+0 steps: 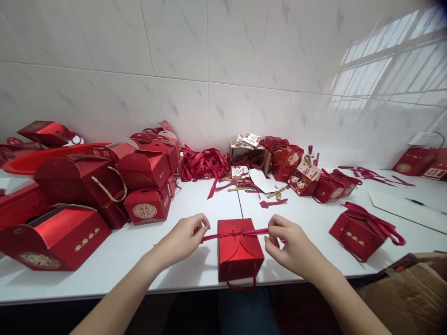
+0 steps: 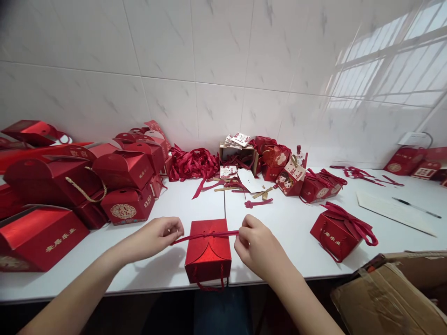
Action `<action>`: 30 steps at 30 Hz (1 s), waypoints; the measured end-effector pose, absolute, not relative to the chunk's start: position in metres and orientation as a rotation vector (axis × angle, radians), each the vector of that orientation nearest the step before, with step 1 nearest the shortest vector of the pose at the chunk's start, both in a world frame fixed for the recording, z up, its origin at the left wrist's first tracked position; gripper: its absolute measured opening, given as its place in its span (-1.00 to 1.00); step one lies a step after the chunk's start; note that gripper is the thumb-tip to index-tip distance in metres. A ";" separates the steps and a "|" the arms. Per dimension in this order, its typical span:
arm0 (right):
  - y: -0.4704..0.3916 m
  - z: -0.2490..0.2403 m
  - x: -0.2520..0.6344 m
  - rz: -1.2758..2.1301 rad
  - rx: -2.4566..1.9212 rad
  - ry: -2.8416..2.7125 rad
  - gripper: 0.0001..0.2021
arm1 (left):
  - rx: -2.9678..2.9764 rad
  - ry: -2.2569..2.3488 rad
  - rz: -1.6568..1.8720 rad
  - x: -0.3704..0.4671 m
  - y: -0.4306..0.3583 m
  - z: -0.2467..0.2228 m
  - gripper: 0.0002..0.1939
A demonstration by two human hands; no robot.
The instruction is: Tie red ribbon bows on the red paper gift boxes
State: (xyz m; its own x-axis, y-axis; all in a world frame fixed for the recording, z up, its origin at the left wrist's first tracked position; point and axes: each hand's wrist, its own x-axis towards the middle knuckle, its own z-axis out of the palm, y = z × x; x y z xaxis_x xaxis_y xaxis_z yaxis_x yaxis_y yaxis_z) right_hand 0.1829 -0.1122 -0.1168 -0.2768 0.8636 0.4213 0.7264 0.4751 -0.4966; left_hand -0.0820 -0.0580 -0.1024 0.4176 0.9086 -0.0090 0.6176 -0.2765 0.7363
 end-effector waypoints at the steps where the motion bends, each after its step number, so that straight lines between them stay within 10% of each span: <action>1: -0.113 -0.116 0.181 0.155 -1.337 -2.075 -0.72 | 2.002 1.234 0.433 -0.085 -0.053 -0.096 -0.87; 7: -0.114 -0.110 0.159 -0.055 -1.179 -1.807 -0.72 | 1.831 0.775 0.072 -0.080 -0.038 -0.068 -0.80; 30: -0.098 -0.107 0.123 0.670 -1.090 -1.683 -0.83 | 2.384 1.249 1.196 -0.039 -0.089 -0.108 -0.79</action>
State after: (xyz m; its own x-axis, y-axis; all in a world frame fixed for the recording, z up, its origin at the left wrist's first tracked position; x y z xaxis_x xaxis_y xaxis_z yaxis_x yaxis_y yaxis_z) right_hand 0.1230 -0.0975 -0.1066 -0.1142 0.8940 0.4333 0.3515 0.4443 -0.8241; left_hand -0.0392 -0.0890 -0.1084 0.3171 0.7592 0.5684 0.6007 -0.6245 0.4992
